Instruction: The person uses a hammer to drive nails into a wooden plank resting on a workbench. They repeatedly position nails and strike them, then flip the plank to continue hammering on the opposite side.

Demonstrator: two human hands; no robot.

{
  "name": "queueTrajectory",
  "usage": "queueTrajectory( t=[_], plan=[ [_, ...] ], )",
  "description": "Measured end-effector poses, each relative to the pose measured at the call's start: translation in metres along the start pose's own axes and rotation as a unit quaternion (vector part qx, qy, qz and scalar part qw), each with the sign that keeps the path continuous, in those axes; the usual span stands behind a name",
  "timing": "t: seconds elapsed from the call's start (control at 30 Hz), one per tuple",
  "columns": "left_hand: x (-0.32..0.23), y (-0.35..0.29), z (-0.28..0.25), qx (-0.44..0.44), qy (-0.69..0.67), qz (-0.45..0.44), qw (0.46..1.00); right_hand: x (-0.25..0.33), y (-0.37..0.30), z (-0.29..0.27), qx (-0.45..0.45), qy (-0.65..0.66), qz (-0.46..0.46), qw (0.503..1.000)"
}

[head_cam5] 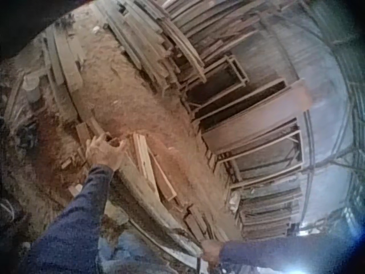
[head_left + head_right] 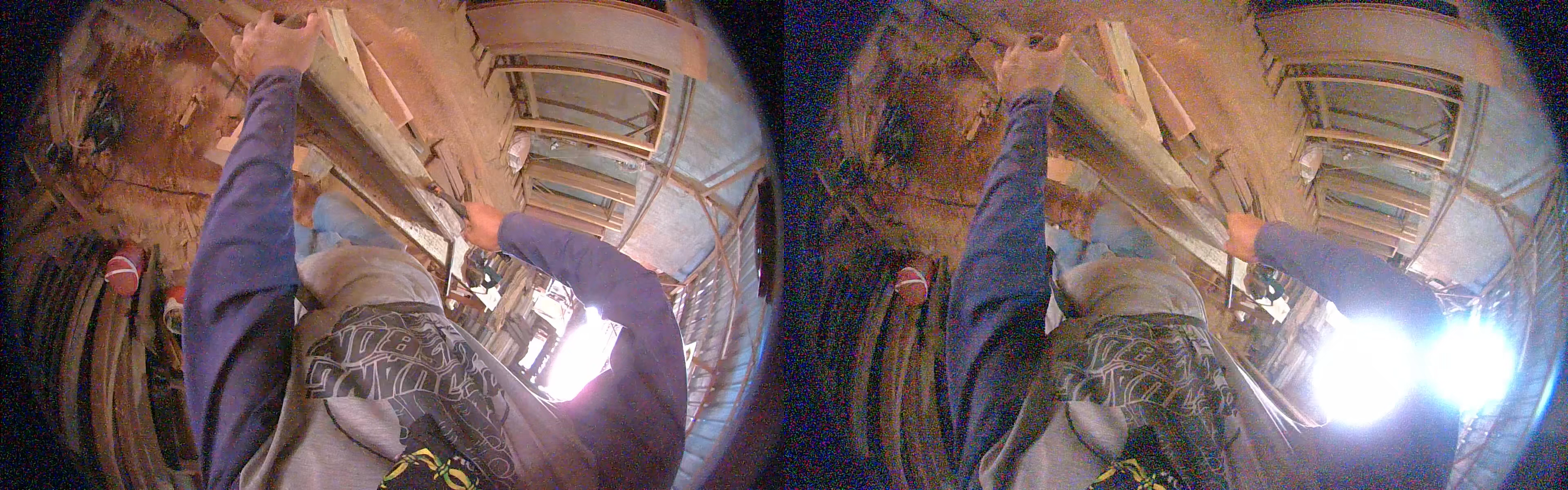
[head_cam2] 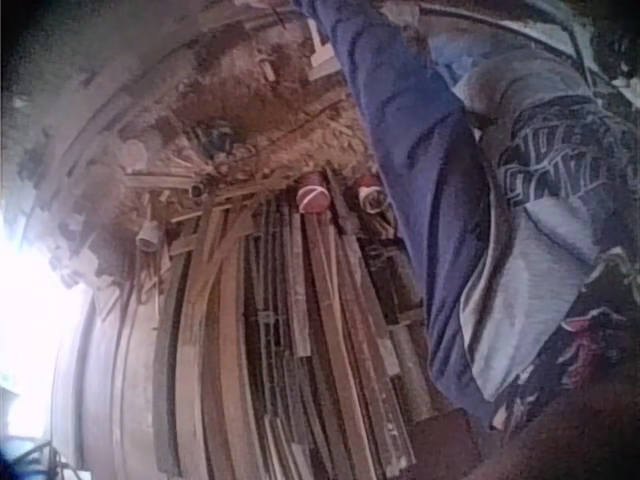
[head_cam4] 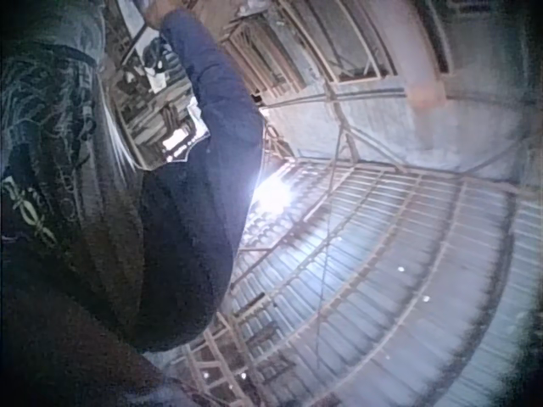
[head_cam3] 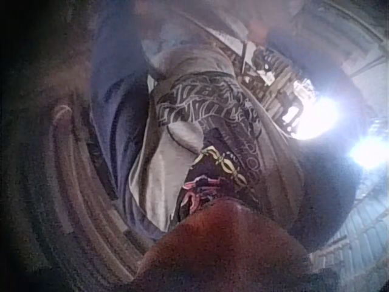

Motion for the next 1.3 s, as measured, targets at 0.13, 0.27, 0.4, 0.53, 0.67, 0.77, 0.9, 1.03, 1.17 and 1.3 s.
queueTrajectory(
  t=[0.13, 0.27, 0.4, 0.53, 0.67, 0.77, 0.9, 1.03, 1.17, 1.3],
  plan=[
    [0.003, 0.001, 0.001, 0.012, -0.008, 0.008, 1.0, -0.001, -0.007, -0.006, 0.023, 0.022, 0.056, 0.998],
    [0.011, 0.006, 0.002, -0.017, -0.023, -0.003, 1.0, 0.002, -0.009, -0.011, 0.011, 0.02, 0.025, 0.999],
    [0.024, 0.018, 0.001, -0.017, -0.04, 0.01, 0.999, 0.006, -0.007, -0.01, 0.013, 0.046, 0.005, 0.999],
    [0.039, 0.027, -0.002, -0.007, -0.046, 0.02, 0.999, 0.01, -0.006, -0.009, -0.006, 0.046, -0.049, 0.998],
    [0.038, 0.028, 0.0, -0.003, -0.032, 0.038, 0.999, 0.007, -0.016, -0.015, -0.001, 0.069, -0.053, 0.996],
    [0.038, 0.029, -0.001, -0.041, -0.011, 0.048, 0.998, 0.008, -0.022, -0.018, 0.001, 0.077, -0.065, 0.995],
    [0.038, 0.027, -0.008, -0.092, -0.01, 0.067, 0.993, 0.003, -0.027, -0.014, -0.021, 0.064, -0.098, 0.993],
    [0.036, 0.023, -0.015, -0.008, -0.033, 0.035, 0.999, -0.022, -0.022, 0.01, -0.053, 0.06, -0.143, 0.987],
    [0.031, 0.018, -0.022, 0.074, -0.029, 0.023, 0.997, -0.053, -0.013, 0.059, -0.138, 0.128, -0.163, 0.968],
    [0.032, 0.014, -0.028, 0.016, -0.002, 0.009, 1.0, -0.06, 0.006, 0.107, -0.196, 0.15, -0.143, 0.958]
  ],
)
Point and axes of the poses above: each hand's wrist, its own y-axis towards the middle knuckle, its own z-axis out of the palm, x = y × z, the point moved 2 cm from there along y, towards the middle knuckle, and after that the axes turned 8 degrees about -z, right-handed, at the moved point
